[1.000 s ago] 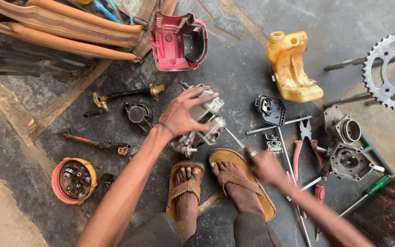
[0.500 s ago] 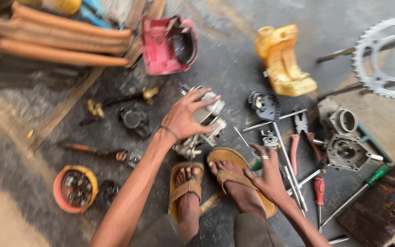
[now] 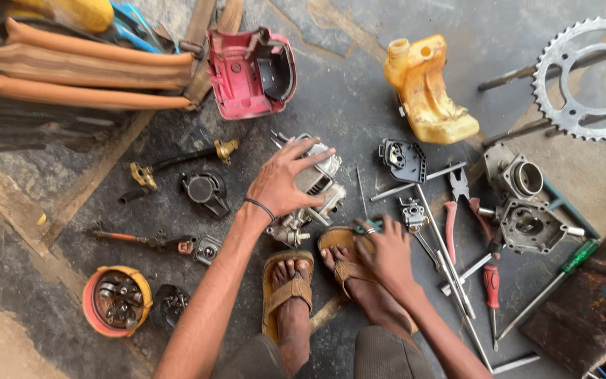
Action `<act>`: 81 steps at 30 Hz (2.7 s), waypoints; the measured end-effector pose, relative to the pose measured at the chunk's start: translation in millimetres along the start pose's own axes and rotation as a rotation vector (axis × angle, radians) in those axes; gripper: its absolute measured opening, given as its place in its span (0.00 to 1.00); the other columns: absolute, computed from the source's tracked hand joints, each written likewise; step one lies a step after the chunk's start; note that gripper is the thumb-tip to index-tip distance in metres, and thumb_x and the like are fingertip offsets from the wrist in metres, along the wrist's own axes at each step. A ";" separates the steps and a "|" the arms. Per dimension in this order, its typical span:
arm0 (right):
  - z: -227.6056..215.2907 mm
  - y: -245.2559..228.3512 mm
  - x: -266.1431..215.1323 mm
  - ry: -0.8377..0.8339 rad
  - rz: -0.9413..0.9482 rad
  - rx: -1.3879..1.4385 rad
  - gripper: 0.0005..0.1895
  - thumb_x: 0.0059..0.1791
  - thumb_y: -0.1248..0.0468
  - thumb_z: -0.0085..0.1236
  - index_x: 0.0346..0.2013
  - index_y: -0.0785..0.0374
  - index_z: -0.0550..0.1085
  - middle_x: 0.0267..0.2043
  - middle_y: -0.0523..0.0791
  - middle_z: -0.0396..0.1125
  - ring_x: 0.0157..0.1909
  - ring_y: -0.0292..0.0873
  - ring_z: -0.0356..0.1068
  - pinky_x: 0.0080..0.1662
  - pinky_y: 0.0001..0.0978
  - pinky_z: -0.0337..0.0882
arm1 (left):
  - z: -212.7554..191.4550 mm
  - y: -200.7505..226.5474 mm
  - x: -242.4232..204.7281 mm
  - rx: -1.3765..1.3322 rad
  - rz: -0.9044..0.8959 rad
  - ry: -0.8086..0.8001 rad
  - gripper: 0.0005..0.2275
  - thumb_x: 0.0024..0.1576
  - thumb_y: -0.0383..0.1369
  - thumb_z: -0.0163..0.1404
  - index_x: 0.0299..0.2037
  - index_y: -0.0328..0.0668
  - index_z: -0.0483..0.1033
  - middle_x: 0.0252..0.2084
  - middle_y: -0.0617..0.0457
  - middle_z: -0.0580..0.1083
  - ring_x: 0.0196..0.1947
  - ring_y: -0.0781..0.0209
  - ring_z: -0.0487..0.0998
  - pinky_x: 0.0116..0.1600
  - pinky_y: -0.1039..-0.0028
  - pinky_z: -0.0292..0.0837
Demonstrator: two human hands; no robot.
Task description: The person removes a yellow plastic cover from a small engine using a screwdriver, then uses the screwdriver to adjust or tighten components on the engine body. Various tools and disassembled parts are visible on the floor around the work area.
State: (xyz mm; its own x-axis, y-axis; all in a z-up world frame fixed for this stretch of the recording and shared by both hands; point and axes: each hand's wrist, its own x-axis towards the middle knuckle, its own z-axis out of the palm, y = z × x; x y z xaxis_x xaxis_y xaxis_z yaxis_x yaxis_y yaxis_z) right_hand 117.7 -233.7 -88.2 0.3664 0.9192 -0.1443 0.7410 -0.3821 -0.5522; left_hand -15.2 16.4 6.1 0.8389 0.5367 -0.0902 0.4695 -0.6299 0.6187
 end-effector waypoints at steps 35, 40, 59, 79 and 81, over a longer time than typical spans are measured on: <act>-27.2 -10.7 -5.6 0.298 0.461 1.683 0.11 0.58 0.61 0.48 0.49 0.66 0.68 0.55 0.57 0.70 0.58 0.51 0.71 0.66 0.45 0.69 | -3.7 -10.4 -0.7 0.010 -0.074 0.001 0.34 0.41 0.45 0.65 0.63 0.69 0.73 0.69 0.56 0.68 0.70 0.48 0.65 0.72 0.55 0.61; -19.3 -7.5 -4.2 0.317 0.475 1.714 0.10 0.58 0.62 0.47 0.49 0.66 0.68 0.55 0.58 0.70 0.58 0.52 0.71 0.65 0.46 0.70 | -3.2 -10.6 0.2 0.015 -0.068 0.010 0.34 0.41 0.44 0.66 0.64 0.69 0.73 0.69 0.55 0.68 0.70 0.46 0.65 0.72 0.56 0.61; -36.0 9.2 -13.8 0.029 0.485 0.668 0.15 0.54 0.59 0.51 0.54 0.56 0.76 0.41 0.45 0.60 0.40 0.46 0.67 0.41 0.37 0.72 | -4.6 -9.0 0.4 0.030 -0.057 0.024 0.34 0.42 0.45 0.66 0.63 0.69 0.73 0.68 0.54 0.69 0.69 0.45 0.65 0.72 0.55 0.62; 3.6 23.2 -43.8 0.242 0.621 1.132 0.20 0.54 0.64 0.54 0.61 0.56 0.75 0.42 0.48 0.74 0.44 0.42 0.74 0.51 0.34 0.79 | -5.4 -8.5 -1.6 0.023 -0.046 0.028 0.34 0.42 0.45 0.65 0.64 0.69 0.72 0.69 0.55 0.68 0.69 0.44 0.66 0.73 0.56 0.62; -1.0 25.8 -48.9 0.206 0.603 1.086 0.19 0.55 0.65 0.50 0.61 0.58 0.75 0.45 0.46 0.76 0.52 0.39 0.74 0.58 0.29 0.71 | -5.6 -9.2 -1.5 0.020 -0.053 0.027 0.35 0.41 0.45 0.66 0.63 0.70 0.72 0.69 0.55 0.68 0.70 0.43 0.65 0.72 0.56 0.61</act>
State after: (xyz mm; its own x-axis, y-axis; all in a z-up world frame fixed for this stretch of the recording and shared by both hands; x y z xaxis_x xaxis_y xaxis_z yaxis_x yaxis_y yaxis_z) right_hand 119.4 -288.5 -94.6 0.6382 0.5569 -0.5315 -0.3826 -0.3697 -0.8467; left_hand -22.3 24.6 4.9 0.8052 0.5842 -0.1017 0.5189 -0.6112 0.5977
